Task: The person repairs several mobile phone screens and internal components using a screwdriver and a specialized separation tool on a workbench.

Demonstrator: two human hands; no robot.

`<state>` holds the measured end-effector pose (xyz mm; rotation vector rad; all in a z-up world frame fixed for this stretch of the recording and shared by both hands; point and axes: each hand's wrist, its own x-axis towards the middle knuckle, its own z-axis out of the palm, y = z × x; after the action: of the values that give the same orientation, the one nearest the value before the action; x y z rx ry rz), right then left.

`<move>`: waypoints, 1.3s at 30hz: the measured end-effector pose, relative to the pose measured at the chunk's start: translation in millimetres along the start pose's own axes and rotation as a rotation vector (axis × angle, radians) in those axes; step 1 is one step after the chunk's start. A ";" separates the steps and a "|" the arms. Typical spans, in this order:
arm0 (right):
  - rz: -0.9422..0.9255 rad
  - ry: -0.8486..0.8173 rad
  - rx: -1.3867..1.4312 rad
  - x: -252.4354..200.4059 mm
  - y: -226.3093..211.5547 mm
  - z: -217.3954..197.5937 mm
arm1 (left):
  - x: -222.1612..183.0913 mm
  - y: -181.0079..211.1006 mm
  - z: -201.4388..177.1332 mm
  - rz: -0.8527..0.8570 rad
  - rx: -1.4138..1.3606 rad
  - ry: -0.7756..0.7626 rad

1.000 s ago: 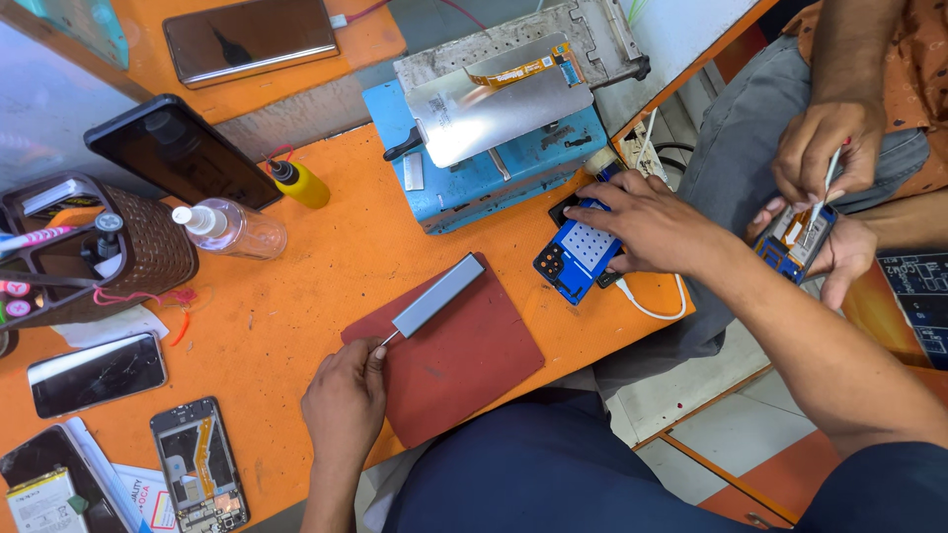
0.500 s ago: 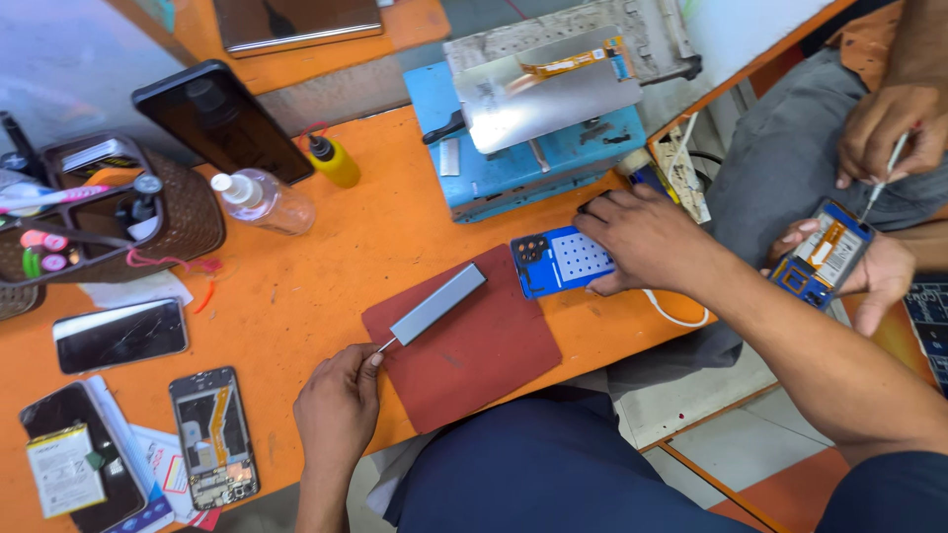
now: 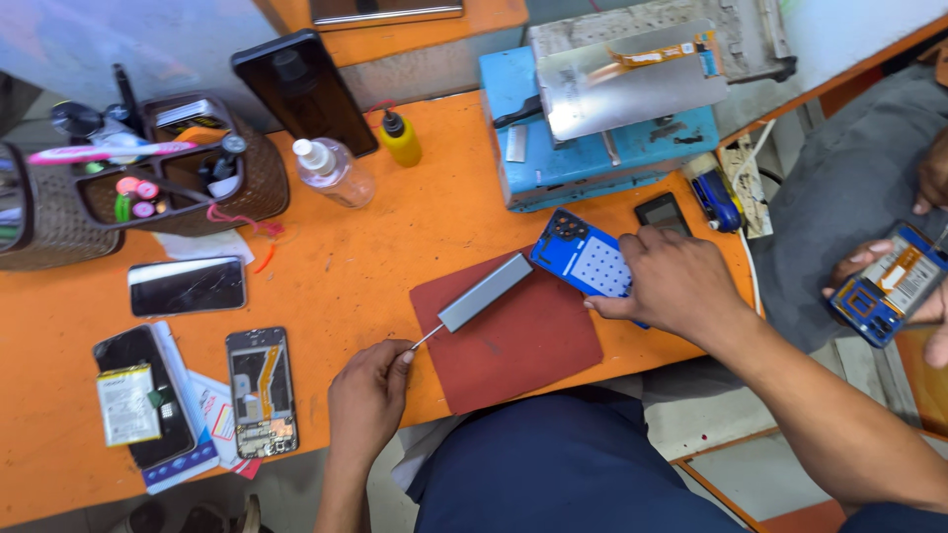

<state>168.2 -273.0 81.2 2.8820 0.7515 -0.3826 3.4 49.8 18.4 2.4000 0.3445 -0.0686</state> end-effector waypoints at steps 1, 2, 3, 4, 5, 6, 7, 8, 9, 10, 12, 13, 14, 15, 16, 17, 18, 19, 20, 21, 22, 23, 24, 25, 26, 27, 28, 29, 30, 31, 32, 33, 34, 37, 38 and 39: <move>-0.012 0.004 -0.001 -1.4 -0.3 -5.5 | -1.3 -0.4 -0.2 0.023 -0.018 -0.005; -0.037 0.052 -0.018 -3.2 -1.2 -12.1 | -2.5 -0.8 -0.6 0.016 -0.017 0.005; -0.064 0.099 -0.033 -3.2 -3.8 -19.1 | -3.9 -0.9 -1.0 0.023 -0.040 -0.005; -0.080 0.104 -0.034 -2.9 -7.2 -26.7 | -5.5 -0.9 -1.5 0.030 -0.062 -0.015; -0.089 0.085 -0.062 -3.3 -10.6 -34.7 | -7.8 -0.6 -1.7 0.018 -0.060 -0.002; -0.098 0.067 -0.091 -2.9 -15.1 -42.3 | -9.4 0.1 -1.4 0.036 -0.063 0.010; -0.115 0.068 -0.091 -2.3 -20.9 -49.7 | -11.2 1.0 -1.5 0.054 -0.067 0.020; -0.162 0.100 -0.107 -1.5 -27.3 -56.4 | -12.8 1.4 -1.9 0.041 -0.064 0.030; -0.208 0.135 -0.123 0.4 -35.1 -61.3 | -13.9 1.3 -1.8 0.058 -0.069 0.021; -0.224 0.139 -0.124 4.3 -43.5 -64.9 | -16.1 1.6 -1.4 0.076 -0.073 0.012; -0.343 0.193 -0.090 15.8 -60.0 -69.2 | -19.9 3.3 -0.9 0.086 -0.086 0.023; -0.352 0.196 -0.089 23.9 -69.2 -68.7 | -21.6 3.9 0.1 0.109 -0.104 0.023; -0.425 0.216 -0.080 35.4 -80.5 -66.1 | -23.5 4.2 1.2 0.104 -0.101 0.030; -0.496 0.236 -0.071 47.2 -92.0 -62.5 | -24.6 4.4 2.4 0.081 -0.110 0.013; -0.549 0.272 -0.043 59.4 -104.7 -57.5 | -26.1 4.8 3.5 0.058 -0.118 -0.004; -0.600 0.308 -0.015 71.8 -118.3 -51.6 | -27.4 5.5 4.8 0.055 -0.117 0.002; -0.604 0.265 -0.023 84.5 -133.1 -44.9 | -28.4 6.3 5.9 0.033 -0.112 0.008; -0.611 0.223 -0.032 96.9 -148.6 -38.2 | -29.6 6.6 6.5 0.009 -0.107 0.017; -0.627 0.223 -0.035 107.2 -162.7 -31.3 | -30.9 6.8 6.9 0.004 -0.105 0.027; -0.643 0.224 -0.038 116.5 -175.3 -24.6 | -31.7 6.7 7.1 0.015 -0.113 0.033; -0.653 0.228 -0.040 125.2 -187.0 -18.2 | -32.5 6.4 7.1 0.026 -0.120 0.039; -0.650 0.211 -0.040 132.6 -196.8 -12.2 | -33.7 6.4 7.5 0.022 -0.119 0.047; -0.648 0.193 -0.039 138.9 -202.9 -7.2 | -34.6 6.2 7.9 0.017 -0.116 0.038; -0.654 0.193 -0.040 143.2 -206.4 -3.1 | -35.8 5.6 8.0 0.011 -0.114 0.025; -0.635 0.179 -0.044 146.9 -209.4 -0.1 | -36.5 4.8 8.4 0.006 -0.114 0.029; -0.614 0.165 -0.049 149.7 -211.3 1.5 | -36.5 4.3 9.2 0.006 -0.097 0.024; -0.618 0.166 -0.049 152.5 -212.5 1.6 | -36.3 3.7 9.9 0.005 -0.080 0.020; -0.607 0.175 -0.044 153.6 -211.9 1.1 | -36.2 3.2 10.5 0.005 -0.082 0.017; -0.596 0.184 -0.038 153.7 -210.6 0.1 | -35.3 3.0 11.1 0.008 -0.060 0.005; -0.591 0.181 -0.038 150.4 -205.5 -0.5 | -34.4 3.0 11.7 0.014 -0.038 -0.010; -0.628 0.253 0.034 143.7 -196.7 -0.3 | -33.5 3.2 12.2 0.016 -0.039 -0.015; -0.663 0.325 0.104 135.1 -187.2 0.9 | -32.2 3.5 12.9 0.062 -0.014 -0.006; -0.704 0.345 0.151 120.7 -175.5 4.1 | -31.1 3.6 13.3 0.109 0.011 0.003; -0.849 0.276 0.266 65.8 -134.8 15.5 | -27.2 4.8 16.2 0.174 0.102 0.012; -0.844 0.272 0.262 54.6 -126.0 19.5 | -24.5 5.4 17.7 0.177 0.095 0.010; -0.844 0.226 0.225 44.2 -119.1 24.7 | -22.5 5.0 18.6 0.181 0.124 -0.005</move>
<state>141.3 -154.3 37.1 2.6629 2.0754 -0.2229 -16.1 28.9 10.9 2.5420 0.1224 -0.0144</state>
